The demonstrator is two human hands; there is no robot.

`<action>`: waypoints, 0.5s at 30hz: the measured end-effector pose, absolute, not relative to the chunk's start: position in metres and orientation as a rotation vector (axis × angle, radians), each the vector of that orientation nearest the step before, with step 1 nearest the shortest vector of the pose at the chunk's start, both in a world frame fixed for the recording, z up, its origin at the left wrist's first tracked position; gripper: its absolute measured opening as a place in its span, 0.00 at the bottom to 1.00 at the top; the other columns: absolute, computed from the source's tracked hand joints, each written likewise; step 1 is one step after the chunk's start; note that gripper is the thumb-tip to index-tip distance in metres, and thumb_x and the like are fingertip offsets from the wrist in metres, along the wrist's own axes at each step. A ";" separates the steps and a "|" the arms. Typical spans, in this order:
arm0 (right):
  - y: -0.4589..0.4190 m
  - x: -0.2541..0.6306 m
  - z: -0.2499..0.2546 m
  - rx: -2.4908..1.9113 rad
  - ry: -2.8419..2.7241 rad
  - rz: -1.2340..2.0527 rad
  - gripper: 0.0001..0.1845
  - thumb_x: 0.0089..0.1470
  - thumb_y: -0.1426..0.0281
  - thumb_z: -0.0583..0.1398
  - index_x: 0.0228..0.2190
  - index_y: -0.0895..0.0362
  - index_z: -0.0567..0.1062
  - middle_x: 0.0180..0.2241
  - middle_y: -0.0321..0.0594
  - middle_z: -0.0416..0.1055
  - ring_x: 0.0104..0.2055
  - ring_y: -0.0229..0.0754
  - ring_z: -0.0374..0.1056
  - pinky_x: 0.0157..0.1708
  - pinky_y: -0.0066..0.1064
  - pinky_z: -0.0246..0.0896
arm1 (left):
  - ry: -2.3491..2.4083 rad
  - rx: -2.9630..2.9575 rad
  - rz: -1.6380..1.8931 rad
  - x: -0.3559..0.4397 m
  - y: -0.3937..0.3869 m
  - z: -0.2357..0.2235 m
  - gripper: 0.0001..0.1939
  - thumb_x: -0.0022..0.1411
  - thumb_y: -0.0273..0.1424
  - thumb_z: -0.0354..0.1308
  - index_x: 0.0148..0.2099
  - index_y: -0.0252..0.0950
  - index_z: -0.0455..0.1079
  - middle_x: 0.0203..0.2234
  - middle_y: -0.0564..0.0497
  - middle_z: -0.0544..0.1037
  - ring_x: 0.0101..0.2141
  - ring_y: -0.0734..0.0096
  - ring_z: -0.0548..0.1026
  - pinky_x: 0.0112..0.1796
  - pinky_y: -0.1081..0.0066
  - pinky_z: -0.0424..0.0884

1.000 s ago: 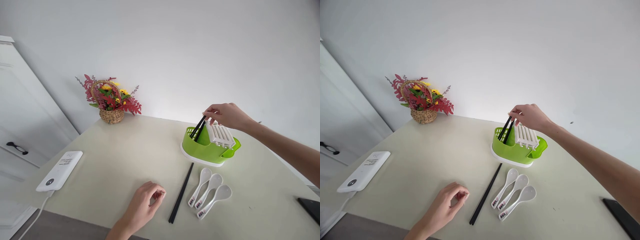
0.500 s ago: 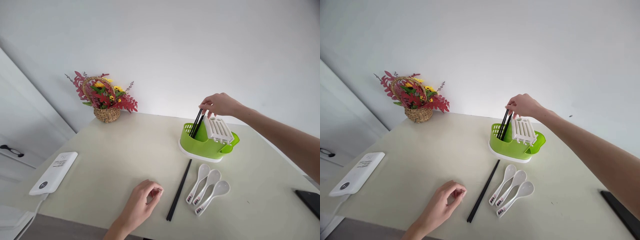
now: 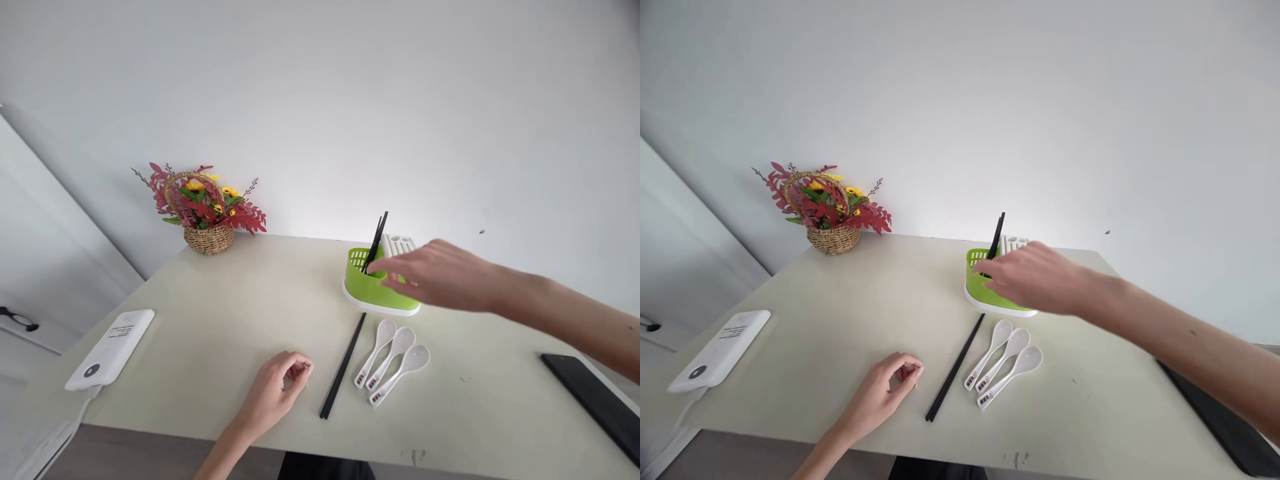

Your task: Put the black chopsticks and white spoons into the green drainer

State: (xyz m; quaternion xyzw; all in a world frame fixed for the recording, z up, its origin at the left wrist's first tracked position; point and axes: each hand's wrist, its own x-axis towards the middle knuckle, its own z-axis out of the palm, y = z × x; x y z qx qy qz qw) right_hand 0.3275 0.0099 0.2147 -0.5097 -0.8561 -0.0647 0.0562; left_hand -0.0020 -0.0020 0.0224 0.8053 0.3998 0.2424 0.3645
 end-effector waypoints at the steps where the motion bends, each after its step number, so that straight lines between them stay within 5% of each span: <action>1: -0.002 0.325 0.210 -1.461 -2.606 -0.179 0.14 0.67 0.63 0.55 0.47 0.45 0.79 0.29 0.33 0.81 0.23 0.38 0.70 0.25 0.30 0.53 | 1.030 2.069 0.621 -0.001 -0.003 0.023 0.14 0.75 0.40 0.51 0.40 0.41 0.73 0.33 0.52 0.80 0.35 0.69 0.78 0.37 0.74 0.72; 8: -0.081 0.318 0.153 -1.210 -2.635 -0.064 0.19 0.68 0.73 0.52 0.55 0.50 0.76 0.32 0.38 0.80 0.29 0.39 0.74 0.29 0.29 0.61 | 1.067 2.110 0.634 0.000 -0.006 0.027 0.16 0.75 0.42 0.50 0.41 0.40 0.74 0.33 0.51 0.81 0.34 0.68 0.77 0.36 0.74 0.72; 15: -0.134 0.350 0.067 -1.665 -1.980 0.471 0.23 0.71 0.59 0.52 0.64 0.42 0.63 0.40 0.36 0.80 0.27 0.37 0.74 0.28 0.28 0.68 | 1.153 2.049 0.647 0.014 -0.013 0.028 0.15 0.73 0.43 0.53 0.42 0.39 0.75 0.34 0.49 0.81 0.33 0.67 0.77 0.36 0.71 0.72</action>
